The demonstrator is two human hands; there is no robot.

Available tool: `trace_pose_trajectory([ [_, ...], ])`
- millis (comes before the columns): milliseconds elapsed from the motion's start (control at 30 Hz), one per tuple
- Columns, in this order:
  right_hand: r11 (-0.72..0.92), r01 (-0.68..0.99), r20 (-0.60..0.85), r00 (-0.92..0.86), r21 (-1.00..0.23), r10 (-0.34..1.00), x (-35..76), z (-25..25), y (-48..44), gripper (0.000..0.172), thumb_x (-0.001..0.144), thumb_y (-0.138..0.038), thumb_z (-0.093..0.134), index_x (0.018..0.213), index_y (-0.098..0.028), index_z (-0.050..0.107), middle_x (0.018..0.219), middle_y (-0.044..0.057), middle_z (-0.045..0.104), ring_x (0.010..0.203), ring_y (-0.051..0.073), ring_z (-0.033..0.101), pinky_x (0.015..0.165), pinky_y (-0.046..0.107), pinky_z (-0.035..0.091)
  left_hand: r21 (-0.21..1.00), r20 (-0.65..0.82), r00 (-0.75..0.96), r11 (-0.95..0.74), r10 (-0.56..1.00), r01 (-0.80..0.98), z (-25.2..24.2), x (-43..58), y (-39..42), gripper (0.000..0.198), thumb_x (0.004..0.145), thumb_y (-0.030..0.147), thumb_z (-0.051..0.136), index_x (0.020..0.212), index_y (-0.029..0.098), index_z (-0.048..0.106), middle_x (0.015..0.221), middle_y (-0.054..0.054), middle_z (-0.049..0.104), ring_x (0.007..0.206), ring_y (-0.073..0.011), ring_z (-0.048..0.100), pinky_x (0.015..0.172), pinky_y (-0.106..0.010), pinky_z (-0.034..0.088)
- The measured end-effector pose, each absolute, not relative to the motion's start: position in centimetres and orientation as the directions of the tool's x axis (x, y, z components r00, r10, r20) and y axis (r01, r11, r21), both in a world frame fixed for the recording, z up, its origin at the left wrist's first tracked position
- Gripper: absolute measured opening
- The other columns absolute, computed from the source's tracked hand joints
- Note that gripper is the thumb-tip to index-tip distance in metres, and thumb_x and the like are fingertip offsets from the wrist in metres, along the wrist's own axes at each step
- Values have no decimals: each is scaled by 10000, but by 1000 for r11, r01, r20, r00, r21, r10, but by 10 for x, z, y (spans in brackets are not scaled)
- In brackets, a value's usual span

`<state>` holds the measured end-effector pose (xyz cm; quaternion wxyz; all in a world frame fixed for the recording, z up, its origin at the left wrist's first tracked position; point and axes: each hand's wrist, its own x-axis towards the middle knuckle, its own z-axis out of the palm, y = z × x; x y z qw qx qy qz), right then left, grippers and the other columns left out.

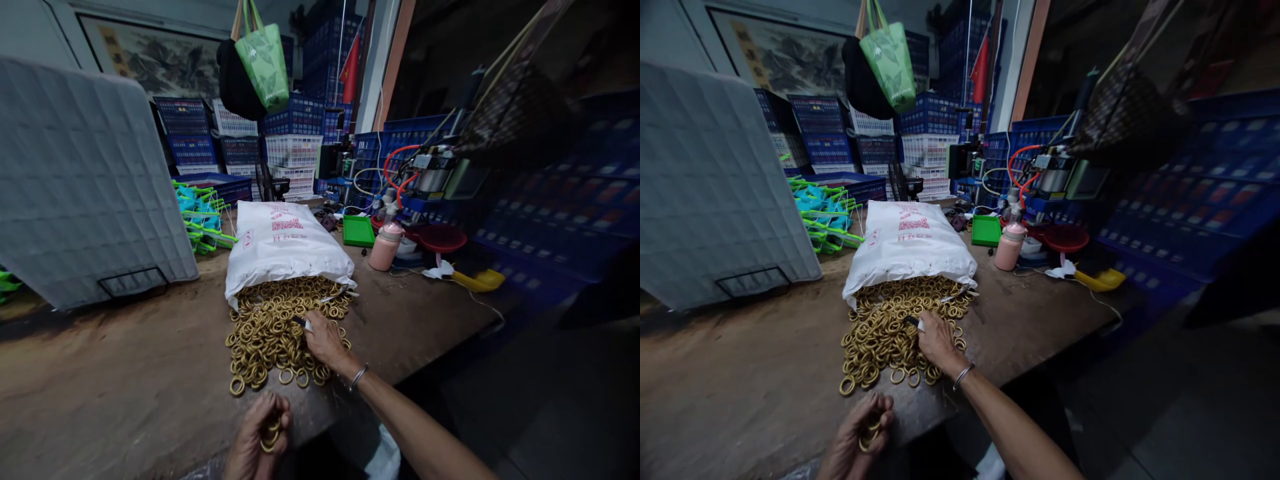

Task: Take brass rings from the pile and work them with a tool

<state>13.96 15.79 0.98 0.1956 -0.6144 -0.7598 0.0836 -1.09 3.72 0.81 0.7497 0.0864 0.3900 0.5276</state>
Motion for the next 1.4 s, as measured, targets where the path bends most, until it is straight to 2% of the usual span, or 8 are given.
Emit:
trace_pose_trajectory([
  [367, 51, 408, -42, -216, -912, 975, 148, 17, 158, 147, 711, -227, 455, 650, -141, 556, 527, -58, 408, 505, 68, 345, 482, 179, 256, 914, -263, -138, 201, 955, -351, 8, 4, 81, 263, 678, 416, 607, 770, 184, 523, 481, 78, 476, 347, -34, 347, 322, -125, 228],
  [500, -119, 228, -177, -252, -966, 952, 146, 14, 151, 118, 685, -257, 477, 655, -154, 527, 498, -79, 352, 423, 46, 282, 404, 175, 215, 982, -77, -200, 39, 977, -185, 3, 7, 92, 262, 677, 354, 610, 855, 164, 581, 538, 45, 539, 434, -73, 460, 416, -170, 364],
  [667, -354, 62, -350, -376, -933, 858, 140, 16, 143, 145, 679, -329, 488, 683, -188, 454, 473, -106, 313, 319, 23, 185, 320, 178, 136, 987, 162, -127, -160, 979, 24, -10, 4, 96, 248, 708, 282, 571, 923, 176, 632, 944, -66, 658, 887, -197, 584, 800, -301, 437],
  [900, -410, 56, -386, -473, -910, 792, 133, 16, 135, 156, 691, -335, 481, 665, -196, 415, 474, -110, 315, 320, 22, 177, 319, 168, 144, 973, 220, -107, -210, 970, 100, -5, 3, 94, 219, 730, 276, 542, 895, 183, 652, 914, -66, 679, 870, -206, 601, 804, -313, 443],
  [1067, -214, 210, -278, -346, -954, 896, 132, 11, 139, 151, 737, -296, 434, 641, -179, 441, 477, -88, 322, 384, 47, 270, 392, 181, 227, 959, 234, -143, -203, 962, 200, -3, 1, 93, 130, 726, 265, 541, 743, 179, 637, 678, -21, 635, 631, -157, 569, 623, -253, 453],
  [1200, 55, 349, 1, -152, -935, 988, 136, 19, 138, 192, 776, -298, 424, 655, -162, 487, 562, -51, 415, 526, 70, 362, 507, 187, 283, 951, 234, -185, -185, 954, 250, -6, 0, 92, 113, 724, 264, 534, 682, 181, 599, 583, 10, 566, 547, -135, 511, 536, -228, 425],
  [1300, 247, 462, 151, -235, -852, 960, 136, 27, 130, 188, 788, -322, 440, 724, -172, 533, 573, -49, 434, 535, 76, 368, 507, 190, 269, 946, 243, -174, -194, 954, 261, -6, 0, 91, 118, 725, 271, 532, 678, 182, 595, 597, 5, 574, 566, -142, 521, 554, -238, 432],
  [1400, 300, 492, 145, -328, -818, 934, 132, 26, 124, 195, 787, -333, 461, 705, -175, 541, 560, -53, 430, 527, 73, 357, 498, 188, 255, 946, 251, -147, -210, 957, 246, -5, 1, 90, 124, 737, 269, 520, 699, 180, 598, 630, -3, 590, 589, -144, 529, 581, -243, 432],
])
